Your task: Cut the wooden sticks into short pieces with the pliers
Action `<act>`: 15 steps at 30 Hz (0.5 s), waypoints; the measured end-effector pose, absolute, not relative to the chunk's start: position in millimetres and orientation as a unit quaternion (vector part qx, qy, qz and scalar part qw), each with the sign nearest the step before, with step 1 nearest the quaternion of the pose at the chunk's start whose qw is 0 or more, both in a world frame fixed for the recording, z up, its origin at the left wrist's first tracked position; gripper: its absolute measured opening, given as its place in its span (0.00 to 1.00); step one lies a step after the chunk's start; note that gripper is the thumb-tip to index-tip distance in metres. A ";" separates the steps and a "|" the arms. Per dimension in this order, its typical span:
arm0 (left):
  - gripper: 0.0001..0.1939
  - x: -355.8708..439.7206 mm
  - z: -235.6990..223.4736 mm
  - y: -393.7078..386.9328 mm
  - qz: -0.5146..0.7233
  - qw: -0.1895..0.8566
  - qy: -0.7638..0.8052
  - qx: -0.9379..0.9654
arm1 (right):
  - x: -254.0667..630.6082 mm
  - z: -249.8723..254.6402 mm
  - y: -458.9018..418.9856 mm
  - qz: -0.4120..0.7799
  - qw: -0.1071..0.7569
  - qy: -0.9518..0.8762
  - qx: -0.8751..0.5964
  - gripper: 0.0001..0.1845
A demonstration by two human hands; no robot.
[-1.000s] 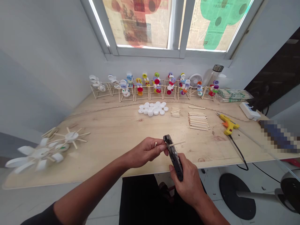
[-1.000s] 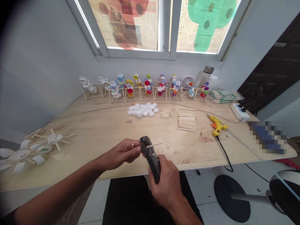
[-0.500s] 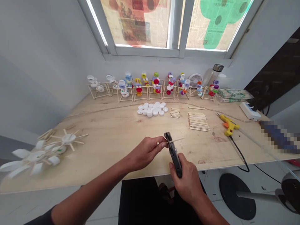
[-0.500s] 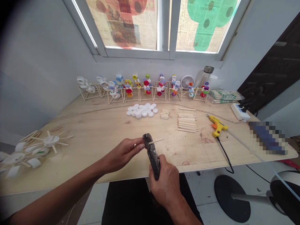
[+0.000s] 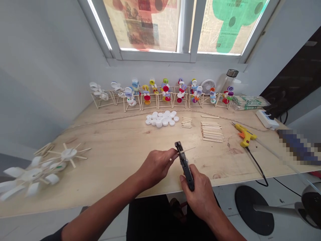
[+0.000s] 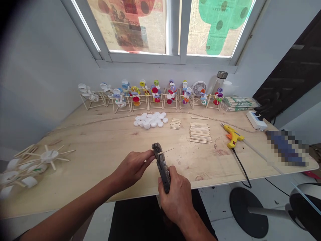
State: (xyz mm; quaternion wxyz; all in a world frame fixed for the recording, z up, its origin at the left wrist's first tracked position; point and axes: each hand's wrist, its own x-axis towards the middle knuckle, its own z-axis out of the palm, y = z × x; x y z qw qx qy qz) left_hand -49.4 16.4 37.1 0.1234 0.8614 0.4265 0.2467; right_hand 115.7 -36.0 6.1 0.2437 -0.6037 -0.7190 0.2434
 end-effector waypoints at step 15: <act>0.17 -57.9 54.6 38.4 0.256 0.445 0.373 0.772 | 115.8 17.9 -26.4 0.274 0.230 -0.717 -0.598 0.03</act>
